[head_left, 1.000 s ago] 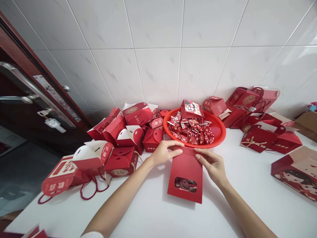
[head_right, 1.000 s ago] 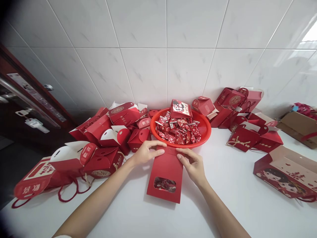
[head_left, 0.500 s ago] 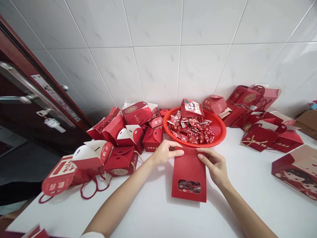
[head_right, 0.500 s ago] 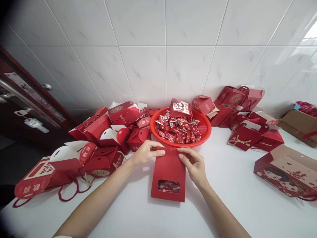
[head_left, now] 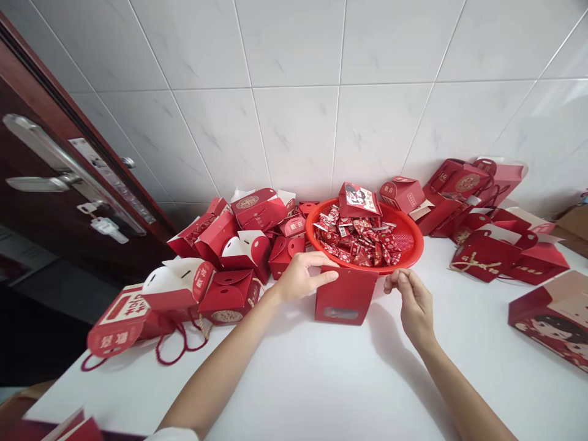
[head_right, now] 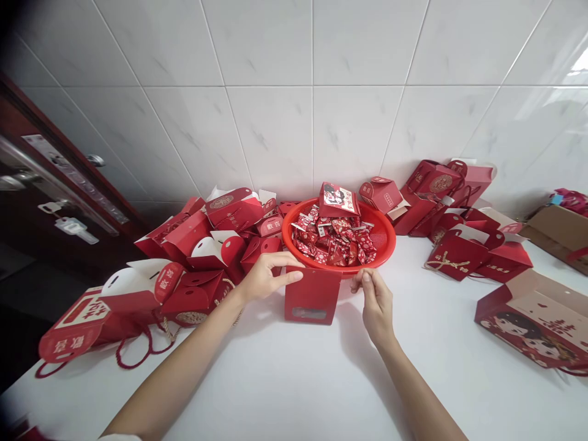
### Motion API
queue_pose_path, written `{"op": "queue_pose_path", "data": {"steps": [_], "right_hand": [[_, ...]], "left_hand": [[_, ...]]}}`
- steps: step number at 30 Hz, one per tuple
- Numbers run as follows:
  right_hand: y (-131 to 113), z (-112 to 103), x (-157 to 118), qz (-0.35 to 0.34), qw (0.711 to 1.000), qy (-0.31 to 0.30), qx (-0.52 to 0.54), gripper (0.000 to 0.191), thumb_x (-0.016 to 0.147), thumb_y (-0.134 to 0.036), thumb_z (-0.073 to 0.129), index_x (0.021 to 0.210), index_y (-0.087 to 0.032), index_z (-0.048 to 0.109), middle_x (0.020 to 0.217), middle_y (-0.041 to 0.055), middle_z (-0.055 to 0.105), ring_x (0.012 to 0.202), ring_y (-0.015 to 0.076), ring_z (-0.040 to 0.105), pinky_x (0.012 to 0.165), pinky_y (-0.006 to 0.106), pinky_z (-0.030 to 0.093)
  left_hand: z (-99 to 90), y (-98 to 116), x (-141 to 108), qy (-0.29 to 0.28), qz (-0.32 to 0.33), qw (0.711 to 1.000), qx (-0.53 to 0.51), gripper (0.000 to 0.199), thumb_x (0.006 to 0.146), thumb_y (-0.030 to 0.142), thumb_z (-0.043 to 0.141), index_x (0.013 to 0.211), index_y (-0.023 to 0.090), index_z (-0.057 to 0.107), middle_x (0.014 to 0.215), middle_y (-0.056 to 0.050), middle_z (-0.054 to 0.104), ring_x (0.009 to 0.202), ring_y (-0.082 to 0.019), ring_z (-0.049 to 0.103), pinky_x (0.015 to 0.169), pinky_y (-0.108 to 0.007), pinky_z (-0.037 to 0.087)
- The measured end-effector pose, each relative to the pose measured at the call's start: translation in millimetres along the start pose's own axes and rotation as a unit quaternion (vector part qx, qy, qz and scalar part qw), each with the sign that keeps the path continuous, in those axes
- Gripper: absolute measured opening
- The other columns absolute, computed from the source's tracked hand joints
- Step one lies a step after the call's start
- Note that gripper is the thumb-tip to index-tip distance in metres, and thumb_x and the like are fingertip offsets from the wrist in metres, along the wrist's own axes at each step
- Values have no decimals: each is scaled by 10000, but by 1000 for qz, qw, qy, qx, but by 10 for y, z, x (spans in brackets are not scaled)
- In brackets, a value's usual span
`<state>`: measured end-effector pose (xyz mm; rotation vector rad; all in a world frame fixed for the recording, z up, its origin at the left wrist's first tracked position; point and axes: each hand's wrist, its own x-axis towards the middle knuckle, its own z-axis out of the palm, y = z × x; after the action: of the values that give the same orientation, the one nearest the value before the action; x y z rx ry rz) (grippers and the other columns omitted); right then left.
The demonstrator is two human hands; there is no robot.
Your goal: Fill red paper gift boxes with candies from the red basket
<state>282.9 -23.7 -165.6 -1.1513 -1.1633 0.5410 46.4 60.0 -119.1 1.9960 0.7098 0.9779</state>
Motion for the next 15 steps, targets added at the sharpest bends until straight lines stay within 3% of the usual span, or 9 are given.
{"op": "queue_pose_path", "data": {"steps": [5, 10, 12, 15], "right_hand": [[59, 2, -43, 20, 998, -9, -65, 474, 941, -536, 492, 568, -254, 416, 496, -22, 422, 468, 146, 401, 464, 287, 367], [13, 44, 30, 27, 995, -10, -97, 603, 927, -674, 474, 508, -249, 385, 464, -20, 404, 447, 140, 390, 458, 283, 357], [-96, -40, 35, 25, 994, -20, -105, 629, 913, -722, 481, 516, -237, 429, 480, -8, 446, 463, 145, 427, 484, 287, 382], [-315, -386, -193, 53, 988, -90, -112, 557, 915, -672, 564, 595, -216, 563, 589, 32, 594, 567, 180, 560, 575, 301, 460]], "left_hand": [[-5, 21, -13, -20, -1, 1000, 13, 165, 820, 288, 756, 911, 157, 799, 960, -85, 790, 879, -204, 718, 828, -303, 555], [1, 76, -17, -42, -10, 999, 30, 187, 826, 292, 746, 945, 155, 791, 982, -76, 785, 863, -192, 706, 801, -298, 551], [5, 97, -21, -52, -14, 998, 39, 191, 830, 294, 744, 954, 157, 790, 988, -74, 785, 861, -190, 701, 796, -296, 547], [6, 121, -39, -64, -26, 996, 48, 192, 835, 303, 746, 955, 158, 789, 987, -70, 781, 859, -188, 697, 806, -295, 539]]}}
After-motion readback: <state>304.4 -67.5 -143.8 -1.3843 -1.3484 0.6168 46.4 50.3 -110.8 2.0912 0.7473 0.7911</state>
